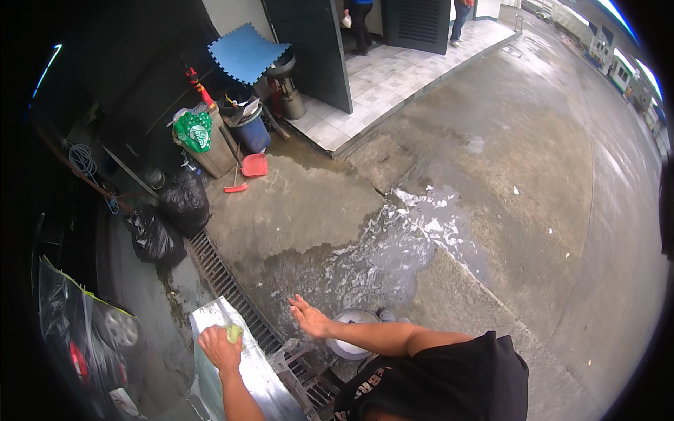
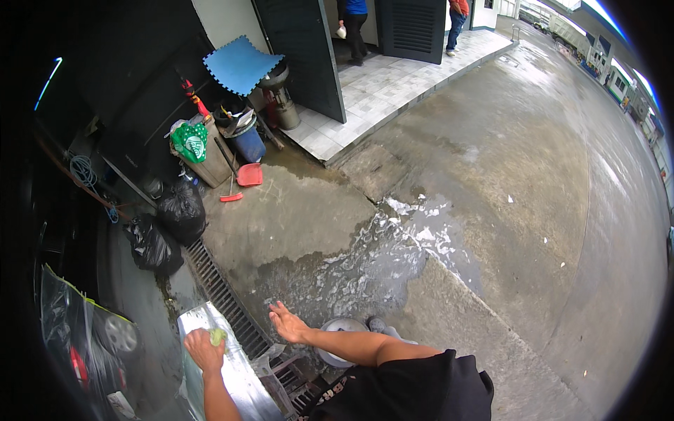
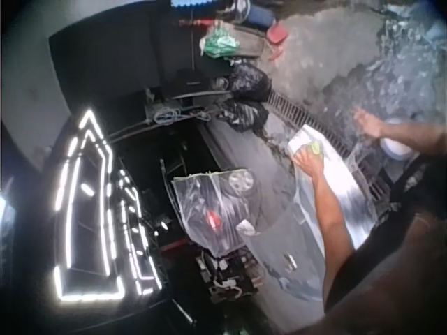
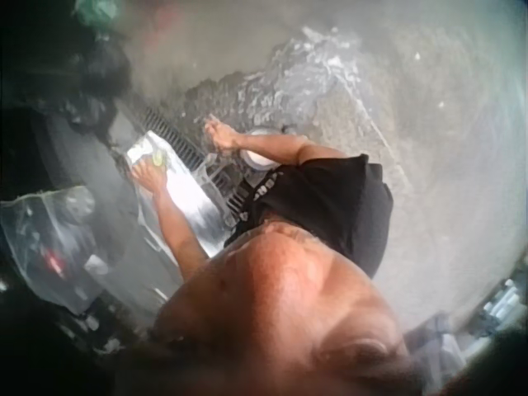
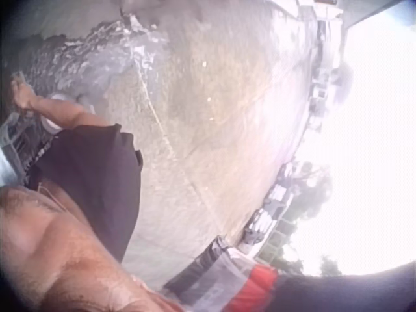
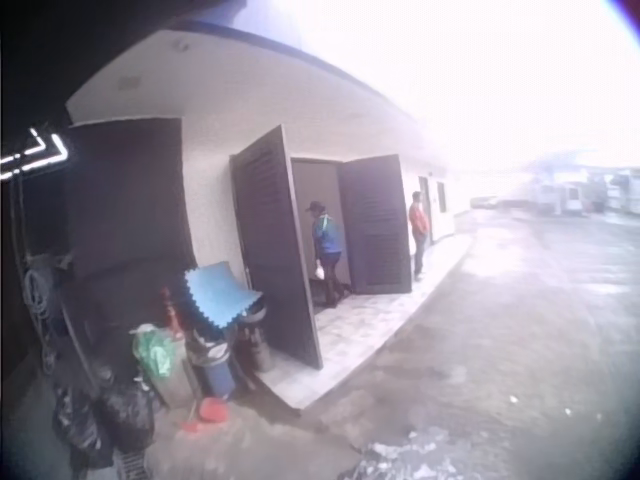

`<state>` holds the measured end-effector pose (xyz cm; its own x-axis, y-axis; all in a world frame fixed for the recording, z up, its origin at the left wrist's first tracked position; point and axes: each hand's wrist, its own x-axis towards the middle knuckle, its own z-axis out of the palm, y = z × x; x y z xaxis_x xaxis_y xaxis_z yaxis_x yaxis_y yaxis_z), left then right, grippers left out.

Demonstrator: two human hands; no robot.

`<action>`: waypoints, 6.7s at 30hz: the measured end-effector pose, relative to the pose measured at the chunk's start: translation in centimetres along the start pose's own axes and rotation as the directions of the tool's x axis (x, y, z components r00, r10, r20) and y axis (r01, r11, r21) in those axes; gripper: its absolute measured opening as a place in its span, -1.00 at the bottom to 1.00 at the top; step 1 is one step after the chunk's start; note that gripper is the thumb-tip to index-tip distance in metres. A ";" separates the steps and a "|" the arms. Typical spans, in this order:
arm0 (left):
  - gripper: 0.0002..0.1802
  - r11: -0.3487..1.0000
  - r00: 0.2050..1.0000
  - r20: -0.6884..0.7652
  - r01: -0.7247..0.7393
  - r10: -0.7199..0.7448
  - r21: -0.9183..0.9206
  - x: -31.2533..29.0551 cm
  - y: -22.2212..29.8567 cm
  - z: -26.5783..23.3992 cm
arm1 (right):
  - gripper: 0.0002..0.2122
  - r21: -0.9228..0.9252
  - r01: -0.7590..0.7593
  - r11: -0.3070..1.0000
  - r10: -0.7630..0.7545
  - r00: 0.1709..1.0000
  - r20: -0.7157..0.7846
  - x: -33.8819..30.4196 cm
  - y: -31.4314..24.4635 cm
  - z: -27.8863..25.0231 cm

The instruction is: The person applies a transparent protective film to a silver car bumper. They use a squeegee to smooth the film and a green cloth to wipe the surface, repeatedly smoothing and wiping different sections of the bumper.

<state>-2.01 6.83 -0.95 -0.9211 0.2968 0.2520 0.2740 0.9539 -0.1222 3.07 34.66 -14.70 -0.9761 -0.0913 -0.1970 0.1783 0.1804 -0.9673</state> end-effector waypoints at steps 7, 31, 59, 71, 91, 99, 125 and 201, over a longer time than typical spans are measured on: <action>-0.62 0.821 0.925 -0.159 0.216 -0.345 -0.528 -1.4 2.0 -1.3 | -0.34 0.043 0.032 0.999 -0.037 0.993 0.111 0.3 -0.6 -0.1; -0.71 0.514 0.776 -0.087 0.325 -0.624 -0.794 0.3 -2.5 -6.4 | -0.20 -0.382 0.498 0.779 -0.292 0.826 0.482 0.1 -15.2 18.6; -0.70 0.441 0.726 -0.157 0.219 -0.670 -0.871 -5.0 -5.9 -1.1 | -0.33 -0.353 0.658 0.665 -0.614 0.751 0.242 3.4 -9.4 17.6; -0.74 0.436 0.813 -0.004 0.309 -0.583 -0.845 -7.1 -5.8 -4.0 | -0.33 0.074 0.164 0.984 -0.158 0.984 -0.079 13.0 -10.6 8.3; -0.39 0.601 0.551 0.413 0.799 -0.726 -0.011 3.7 -3.8 -5.1 | -0.15 -0.432 0.447 0.783 -0.340 0.890 0.304 4.6 -10.7 14.9; -0.32 0.714 0.684 0.289 0.700 -0.670 -0.002 3.0 -3.6 -4.5 | 0.00 -0.226 0.503 0.834 -0.419 0.845 0.334 -0.8 -8.3 15.4; -0.28 0.745 0.714 0.308 0.667 -0.629 -0.026 2.6 -4.1 -4.6 | -0.31 -0.807 0.512 0.296 -0.088 0.855 0.510 -4.8 -15.8 16.6; -0.48 0.816 0.816 0.067 0.564 -0.574 0.127 4.1 -3.6 -2.5 | -0.79 0.278 0.263 0.924 -0.346 0.885 0.312 18.7 -8.9 8.4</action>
<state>-6.12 4.76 2.93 -0.9275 -0.3083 0.2112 -0.3307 0.9404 -0.0794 -15.71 23.07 -11.10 -0.8869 -0.4486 0.1103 -0.0574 -0.1299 -0.9899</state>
